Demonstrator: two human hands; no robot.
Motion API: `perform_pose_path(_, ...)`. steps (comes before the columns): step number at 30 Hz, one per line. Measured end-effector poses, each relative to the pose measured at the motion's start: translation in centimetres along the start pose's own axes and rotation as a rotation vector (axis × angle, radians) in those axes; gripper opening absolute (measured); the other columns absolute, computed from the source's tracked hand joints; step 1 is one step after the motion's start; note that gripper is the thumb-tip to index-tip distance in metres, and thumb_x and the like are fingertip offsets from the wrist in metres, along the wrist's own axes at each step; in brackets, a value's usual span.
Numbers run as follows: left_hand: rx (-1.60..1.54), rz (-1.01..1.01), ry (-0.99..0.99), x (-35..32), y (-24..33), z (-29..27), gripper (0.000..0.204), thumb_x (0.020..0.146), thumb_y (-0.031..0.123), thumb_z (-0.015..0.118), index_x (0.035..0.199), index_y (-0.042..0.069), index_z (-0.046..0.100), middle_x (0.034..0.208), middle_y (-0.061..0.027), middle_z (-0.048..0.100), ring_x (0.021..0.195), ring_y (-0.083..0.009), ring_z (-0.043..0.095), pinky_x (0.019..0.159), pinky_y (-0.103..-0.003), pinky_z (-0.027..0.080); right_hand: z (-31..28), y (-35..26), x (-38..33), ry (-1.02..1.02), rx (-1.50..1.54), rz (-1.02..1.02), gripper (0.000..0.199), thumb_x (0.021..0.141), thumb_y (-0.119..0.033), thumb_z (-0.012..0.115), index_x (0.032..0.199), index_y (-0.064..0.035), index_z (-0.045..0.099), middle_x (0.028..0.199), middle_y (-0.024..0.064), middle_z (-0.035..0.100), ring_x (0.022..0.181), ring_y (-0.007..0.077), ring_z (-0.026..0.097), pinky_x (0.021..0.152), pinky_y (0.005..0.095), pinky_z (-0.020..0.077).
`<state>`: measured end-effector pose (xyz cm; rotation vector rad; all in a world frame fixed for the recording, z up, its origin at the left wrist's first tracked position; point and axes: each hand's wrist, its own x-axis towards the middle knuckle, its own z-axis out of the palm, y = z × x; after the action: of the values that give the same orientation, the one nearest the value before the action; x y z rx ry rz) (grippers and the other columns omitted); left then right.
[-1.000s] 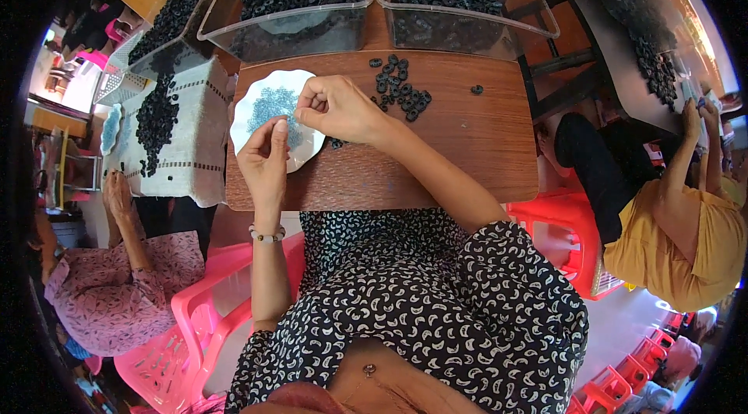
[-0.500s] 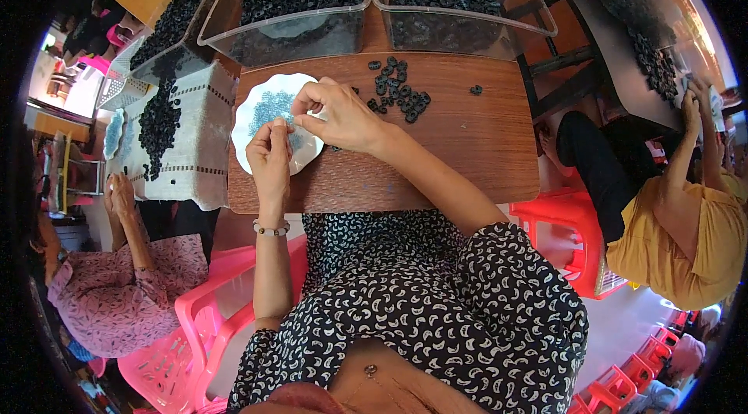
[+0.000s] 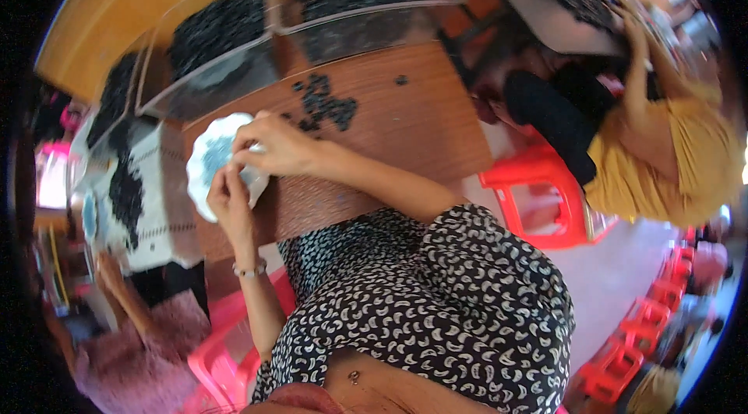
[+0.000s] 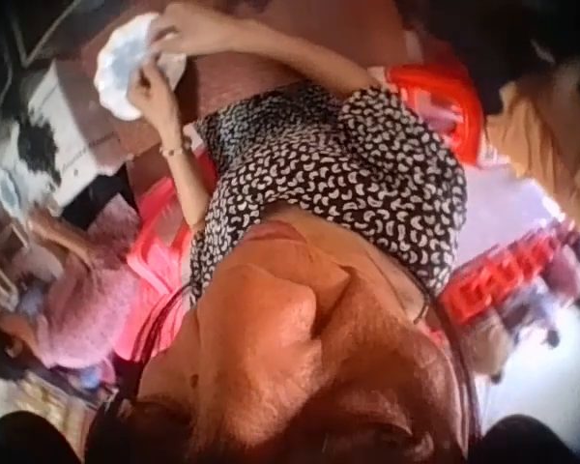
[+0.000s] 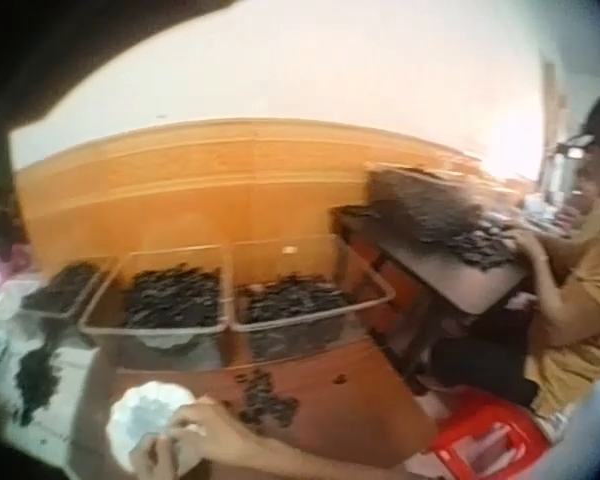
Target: Assembling small garment accessories by placing blue beads into black circular components.
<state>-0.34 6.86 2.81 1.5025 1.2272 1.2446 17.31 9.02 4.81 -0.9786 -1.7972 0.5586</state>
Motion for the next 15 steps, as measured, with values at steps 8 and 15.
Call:
perform_pose_path(8, -0.300, -0.128, -0.203, -3.1, 2.4, 4.2, 0.031, 0.107, 0.026, 0.056, 0.113, -0.001, 0.070, 0.079, 0.0030, 0.059, 0.067, -0.0032, 0.048, 0.058, -0.019, 0.037, -4.4, -2.3, -5.3, 0.152, -0.040, 0.149, 0.009, 0.089, -0.015, 0.070, 0.090, -0.0059, 0.070, 0.085, 0.0052, 0.068, 0.087, 0.0235, 0.055, 0.080, 0.0374, 0.0453)
perform_pose_path(15, -0.547, -0.306, -0.401, -5.0, 2.6, 6.0, 0.036, 0.104, 0.019, 0.061, 0.131, -0.005, 0.063, 0.098, -0.0058, 0.067, 0.078, -0.0090, 0.057, 0.071, -0.023, 0.048, -6.8, -3.1, -9.0, 0.213, -0.113, 0.222, 0.011, 0.090, -0.016, 0.070, 0.092, -0.0054, 0.070, 0.091, 0.0063, 0.070, 0.091, 0.0250, 0.057, 0.083, 0.0384, 0.0468)
